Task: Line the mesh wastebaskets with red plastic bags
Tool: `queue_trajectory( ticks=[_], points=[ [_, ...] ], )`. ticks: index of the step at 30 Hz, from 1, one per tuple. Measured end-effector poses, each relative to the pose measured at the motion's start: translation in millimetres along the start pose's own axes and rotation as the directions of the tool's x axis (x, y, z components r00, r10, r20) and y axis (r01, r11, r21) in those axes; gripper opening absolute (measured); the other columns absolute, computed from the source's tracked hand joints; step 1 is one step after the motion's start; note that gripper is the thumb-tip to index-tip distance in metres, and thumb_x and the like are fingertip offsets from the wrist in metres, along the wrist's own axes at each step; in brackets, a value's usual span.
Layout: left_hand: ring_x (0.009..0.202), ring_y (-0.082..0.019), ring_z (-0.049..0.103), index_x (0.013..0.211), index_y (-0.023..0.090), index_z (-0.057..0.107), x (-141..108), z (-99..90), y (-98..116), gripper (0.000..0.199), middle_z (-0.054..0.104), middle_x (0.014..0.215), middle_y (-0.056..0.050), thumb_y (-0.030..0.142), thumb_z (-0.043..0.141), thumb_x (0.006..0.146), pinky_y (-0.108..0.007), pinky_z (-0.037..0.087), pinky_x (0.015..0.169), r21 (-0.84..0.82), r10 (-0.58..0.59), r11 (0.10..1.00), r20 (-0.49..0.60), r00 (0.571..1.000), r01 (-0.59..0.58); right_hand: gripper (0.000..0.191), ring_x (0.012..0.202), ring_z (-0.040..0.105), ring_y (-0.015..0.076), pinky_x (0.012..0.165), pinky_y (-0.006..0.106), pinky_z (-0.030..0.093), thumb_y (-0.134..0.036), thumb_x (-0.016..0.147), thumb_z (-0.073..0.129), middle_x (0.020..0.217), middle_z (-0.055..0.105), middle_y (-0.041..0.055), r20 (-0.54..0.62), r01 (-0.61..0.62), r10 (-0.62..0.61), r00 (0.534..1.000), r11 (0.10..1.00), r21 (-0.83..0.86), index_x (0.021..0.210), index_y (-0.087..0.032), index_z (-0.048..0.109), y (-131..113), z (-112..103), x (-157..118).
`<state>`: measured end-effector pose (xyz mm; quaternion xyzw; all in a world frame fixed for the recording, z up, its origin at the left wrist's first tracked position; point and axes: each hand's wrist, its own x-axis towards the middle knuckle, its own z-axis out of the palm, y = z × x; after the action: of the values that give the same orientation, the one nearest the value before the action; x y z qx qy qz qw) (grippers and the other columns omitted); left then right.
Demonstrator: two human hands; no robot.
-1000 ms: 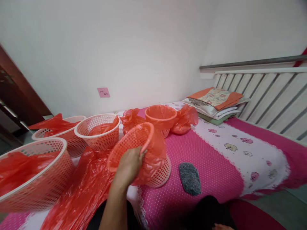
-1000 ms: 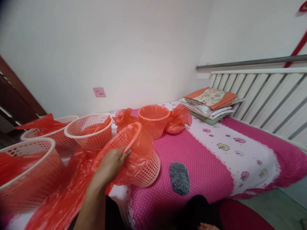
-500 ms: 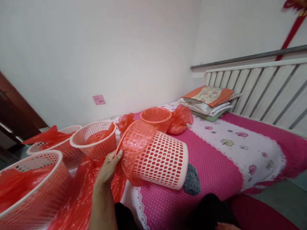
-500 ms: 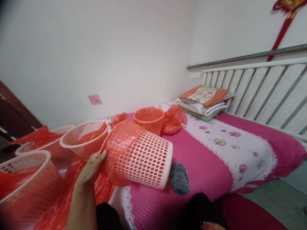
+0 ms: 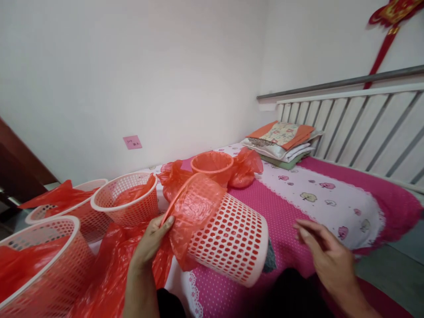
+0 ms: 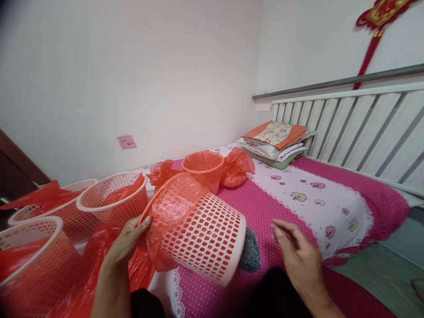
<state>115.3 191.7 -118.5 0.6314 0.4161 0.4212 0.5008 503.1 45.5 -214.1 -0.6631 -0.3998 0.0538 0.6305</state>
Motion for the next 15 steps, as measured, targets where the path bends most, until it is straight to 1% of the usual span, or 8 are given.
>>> queue_trajectory(
  ticks=[2, 3, 4, 6, 9, 12, 13, 15],
  points=[
    [0.064, -0.015, 0.051, 0.073, 0.014, 0.065, 3, 6.8, 2, 0.050, 0.062, 0.068, -0.001, 0.064, 0.071, 0.079, -0.024, 0.043, 0.060, 0.042, 0.058, 0.997, -0.014, 0.998, -0.057, 0.041, 0.072, 0.068, 0.0203, 0.068, 0.031, 0.058, -0.056, 0.086, 0.067, 0.089, 0.075, 0.0084, 0.141, -0.019, -0.008, 0.990, 0.982, 0.186, 0.105, -0.020, 0.071, -50, 21, 7],
    [0.066, -0.015, 0.051, 0.074, 0.014, 0.066, 5, 10.4, 4, 0.050, 0.063, 0.070, -0.002, 0.064, 0.069, 0.080, -0.024, 0.043, 0.061, 0.067, 0.089, 0.994, -0.020, 0.996, -0.087, 0.039, 0.071, 0.067, 0.0196, 0.067, 0.031, 0.057, -0.056, 0.087, 0.067, 0.086, 0.074, 0.0077, 0.232, -0.052, -0.010, 0.973, 0.964, 0.261, 0.102, -0.020, 0.071, -69, 33, 5],
    [0.067, -0.016, 0.052, 0.075, 0.015, 0.066, 6, 13.8, 5, 0.049, 0.064, 0.072, -0.002, 0.063, 0.067, 0.082, -0.025, 0.044, 0.062, 0.094, 0.117, 0.989, -0.026, 0.993, -0.114, 0.039, 0.073, 0.067, 0.0198, 0.067, 0.031, 0.057, -0.055, 0.088, 0.067, 0.088, 0.074, 0.0079, 0.350, -0.111, -0.007, 0.937, 0.942, 0.316, 0.104, -0.020, 0.070, -85, 46, 0],
    [0.070, -0.017, 0.054, 0.077, 0.015, 0.067, 7, 19.5, 8, 0.048, 0.065, 0.074, -0.002, 0.061, 0.062, 0.087, -0.025, 0.045, 0.065, 0.151, 0.155, 0.977, -0.029, 0.987, -0.149, 0.041, 0.072, 0.066, 0.0198, 0.065, 0.031, 0.055, -0.059, 0.089, 0.064, 0.087, 0.073, 0.0080, 0.508, -0.208, -0.011, 0.861, 0.905, 0.371, 0.100, -0.020, 0.070, -105, 70, -13],
    [0.076, -0.018, 0.057, 0.084, 0.016, 0.069, 7, 24.7, 10, 0.044, 0.067, 0.078, -0.003, 0.057, 0.055, 0.092, -0.026, 0.047, 0.069, 0.202, 0.169, 0.965, -0.001, 0.986, -0.166, 0.051, 0.069, 0.066, 0.0183, 0.063, 0.030, 0.053, -0.070, 0.087, 0.062, 0.084, 0.071, 0.0069, 0.638, -0.326, -0.013, 0.770, 0.852, 0.410, 0.091, -0.019, 0.068, -116, 102, -32],
    [0.075, -0.018, 0.058, 0.081, 0.017, 0.067, 7, 27.5, 10, 0.041, 0.067, 0.078, -0.002, 0.054, 0.055, 0.093, -0.025, 0.047, 0.069, 0.255, 0.159, 0.954, 0.006, 0.987, -0.155, 0.057, 0.054, 0.056, 0.0129, 0.054, 0.026, 0.045, -0.075, 0.086, 0.058, 0.062, 0.062, 0.0006, 0.722, -0.442, 0.022, 0.692, 0.804, 0.399, 0.078, -0.019, 0.062, -119, 127, -45],
    [0.073, -0.018, 0.057, 0.077, 0.017, 0.066, 7, 28.3, 9, 0.040, 0.067, 0.076, -0.002, 0.054, 0.056, 0.092, -0.025, 0.046, 0.067, 0.274, 0.152, 0.950, 0.003, 0.988, -0.147, 0.056, 0.049, 0.050, 0.0110, 0.051, 0.024, 0.041, -0.075, 0.086, 0.058, 0.055, 0.056, -0.0022, 0.734, -0.464, 0.037, 0.679, 0.795, 0.390, 0.074, -0.020, 0.058, -119, 133, -48],
    [0.071, -0.018, 0.057, 0.070, 0.018, 0.064, 7, 29.7, 8, 0.040, 0.066, 0.072, -0.002, 0.054, 0.061, 0.088, -0.025, 0.047, 0.066, 0.286, 0.136, 0.950, -0.020, 0.991, -0.125, 0.055, 0.041, 0.038, 0.0079, 0.044, 0.023, 0.031, -0.073, 0.082, 0.065, 0.045, 0.045, -0.0073, 0.731, -0.500, 0.072, 0.678, 0.775, 0.388, 0.069, -0.021, 0.052, -120, 144, -53]
  ],
)
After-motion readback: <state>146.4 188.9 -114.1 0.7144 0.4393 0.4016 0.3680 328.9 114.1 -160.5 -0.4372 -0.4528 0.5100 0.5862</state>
